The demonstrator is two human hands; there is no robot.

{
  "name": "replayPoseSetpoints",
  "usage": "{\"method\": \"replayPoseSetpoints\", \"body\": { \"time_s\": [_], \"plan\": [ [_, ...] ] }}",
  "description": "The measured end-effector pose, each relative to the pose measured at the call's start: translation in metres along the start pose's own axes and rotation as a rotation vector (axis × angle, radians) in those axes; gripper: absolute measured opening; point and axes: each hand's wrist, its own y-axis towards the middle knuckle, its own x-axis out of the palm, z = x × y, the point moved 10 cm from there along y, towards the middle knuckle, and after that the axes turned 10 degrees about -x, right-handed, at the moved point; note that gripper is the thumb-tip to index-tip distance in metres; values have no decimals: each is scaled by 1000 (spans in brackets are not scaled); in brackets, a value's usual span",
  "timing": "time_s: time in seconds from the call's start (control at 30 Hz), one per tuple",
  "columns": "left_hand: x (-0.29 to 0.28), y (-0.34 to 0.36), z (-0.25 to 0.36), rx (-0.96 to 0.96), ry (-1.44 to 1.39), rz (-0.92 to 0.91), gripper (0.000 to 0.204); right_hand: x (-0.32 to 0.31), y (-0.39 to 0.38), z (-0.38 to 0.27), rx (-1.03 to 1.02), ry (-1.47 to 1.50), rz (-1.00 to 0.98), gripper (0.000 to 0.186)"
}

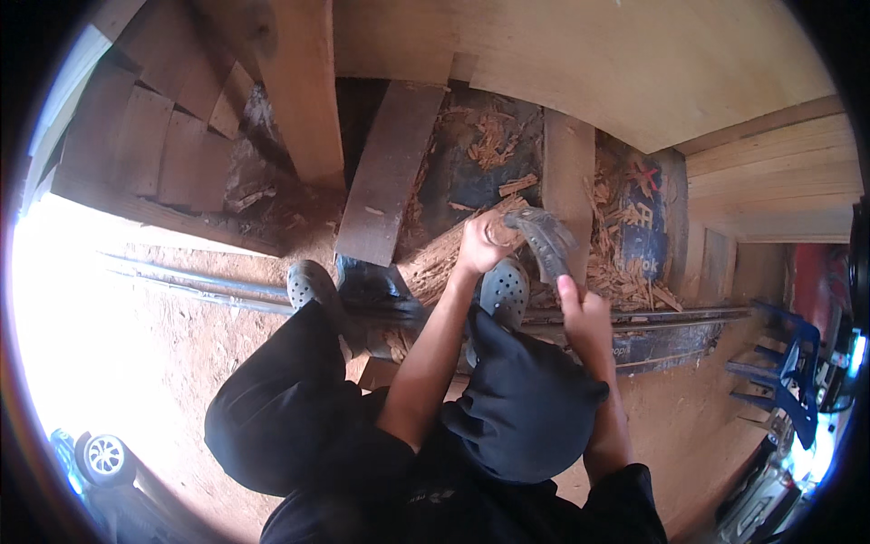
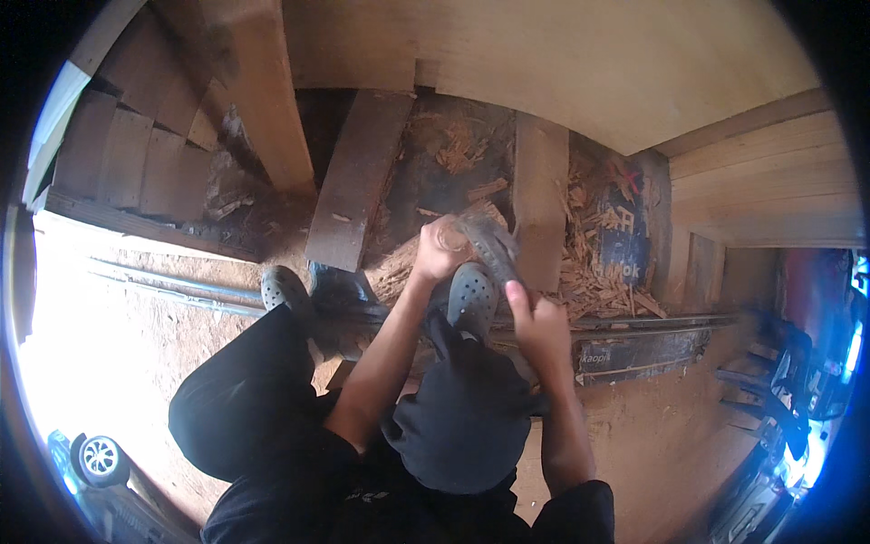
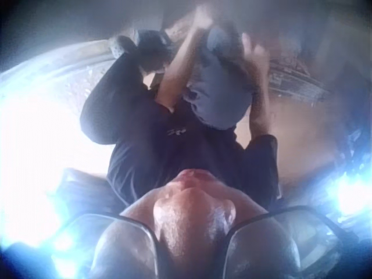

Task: The person sits on the floor and uses a chisel and mallet to carve a small block of wood held between their legs. They repeatedly strike the chisel to remove wood shavings and shape the block.

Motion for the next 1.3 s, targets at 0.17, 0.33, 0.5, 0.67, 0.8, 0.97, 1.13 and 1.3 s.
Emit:
{"method": "replayPoseSetpoints", "body": {
  "time_s": [0.17, 0.33, 0.5, 0.67, 0.8, 0.97, 1.13, 1.3],
  "plan": [
    [2, 0, -1, 4, -56, -30, 25, -8, -6, 12, 81, 232, 49, 49],
    [1, 0, -6, -19, 22, -7, 25, 16, 4, 58, 181, 179, 105, 53],
    [0, 0, -7, 3, -48, 5, 24, 50, 27, 102, 273, -108, -76, 69],
    [-8, -8, -7, -42, 17, 223, 31, 62, 47, 95, 199, -272, -249, 77],
    [-20, -39, 32, 255, -12, 691, 46, 57, 51, 84, 183, -321, -298, 80],
    [-14, -28, 15, -62, 42, 685, 40, 51, 52, 73, 158, -389, -237, 80],
    [-22, -14, 25, 75, 76, 584, 24, 57, 52, 69, 124, -353, -238, 81],
    [-22, -8, 23, 56, 48, 471, 24, 57, 55, 72, 138, -381, -259, 81]
  ]
}}
